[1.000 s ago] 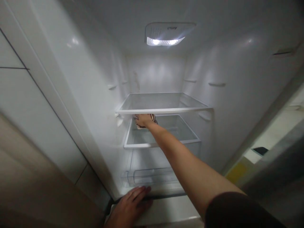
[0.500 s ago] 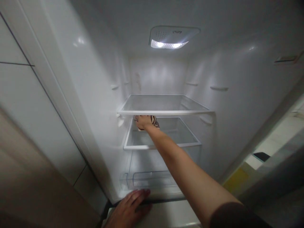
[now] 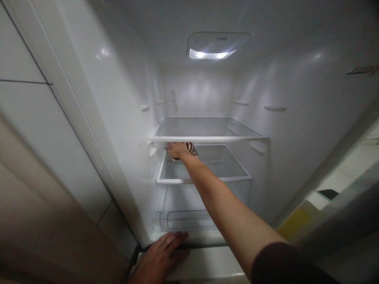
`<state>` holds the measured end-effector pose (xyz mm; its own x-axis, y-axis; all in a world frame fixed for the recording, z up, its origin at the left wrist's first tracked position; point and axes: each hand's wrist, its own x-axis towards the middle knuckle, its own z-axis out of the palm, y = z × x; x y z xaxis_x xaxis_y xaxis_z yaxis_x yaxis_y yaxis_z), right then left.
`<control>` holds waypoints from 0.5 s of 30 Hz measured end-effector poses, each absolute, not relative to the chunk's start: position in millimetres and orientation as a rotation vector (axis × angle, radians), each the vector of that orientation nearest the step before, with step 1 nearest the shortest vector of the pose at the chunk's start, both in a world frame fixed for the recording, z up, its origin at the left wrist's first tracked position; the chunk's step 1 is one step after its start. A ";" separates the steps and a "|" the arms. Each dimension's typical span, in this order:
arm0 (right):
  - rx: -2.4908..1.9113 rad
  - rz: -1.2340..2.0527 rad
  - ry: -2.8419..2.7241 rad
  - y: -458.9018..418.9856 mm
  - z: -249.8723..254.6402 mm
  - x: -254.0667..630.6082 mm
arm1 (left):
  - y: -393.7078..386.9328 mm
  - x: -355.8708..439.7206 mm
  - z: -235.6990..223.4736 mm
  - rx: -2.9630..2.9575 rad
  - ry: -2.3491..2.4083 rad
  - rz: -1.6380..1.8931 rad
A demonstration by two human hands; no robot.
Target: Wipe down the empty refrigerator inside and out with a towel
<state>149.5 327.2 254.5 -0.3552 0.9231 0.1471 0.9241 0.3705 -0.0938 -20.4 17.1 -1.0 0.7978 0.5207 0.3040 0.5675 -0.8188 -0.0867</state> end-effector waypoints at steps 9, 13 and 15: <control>-1.313 -0.015 -2.631 235.9 244.5 177.1 | 14.6 -22.6 14.0 -2.883 -0.857 -0.414; -1.265 -0.009 -2.676 201.2 242.5 213.6 | 13.3 -23.0 14.5 -2.860 -0.813 -0.426; -1.425 -0.051 -2.585 198.9 243.4 242.5 | 12.4 -22.9 14.3 -2.856 -0.805 -0.420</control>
<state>242.5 198.9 243.4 -0.5202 0.8346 0.1813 0.8411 0.5375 -0.0610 -22.9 12.4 14.3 0.8173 0.4892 0.3043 0.5295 -0.8460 -0.0621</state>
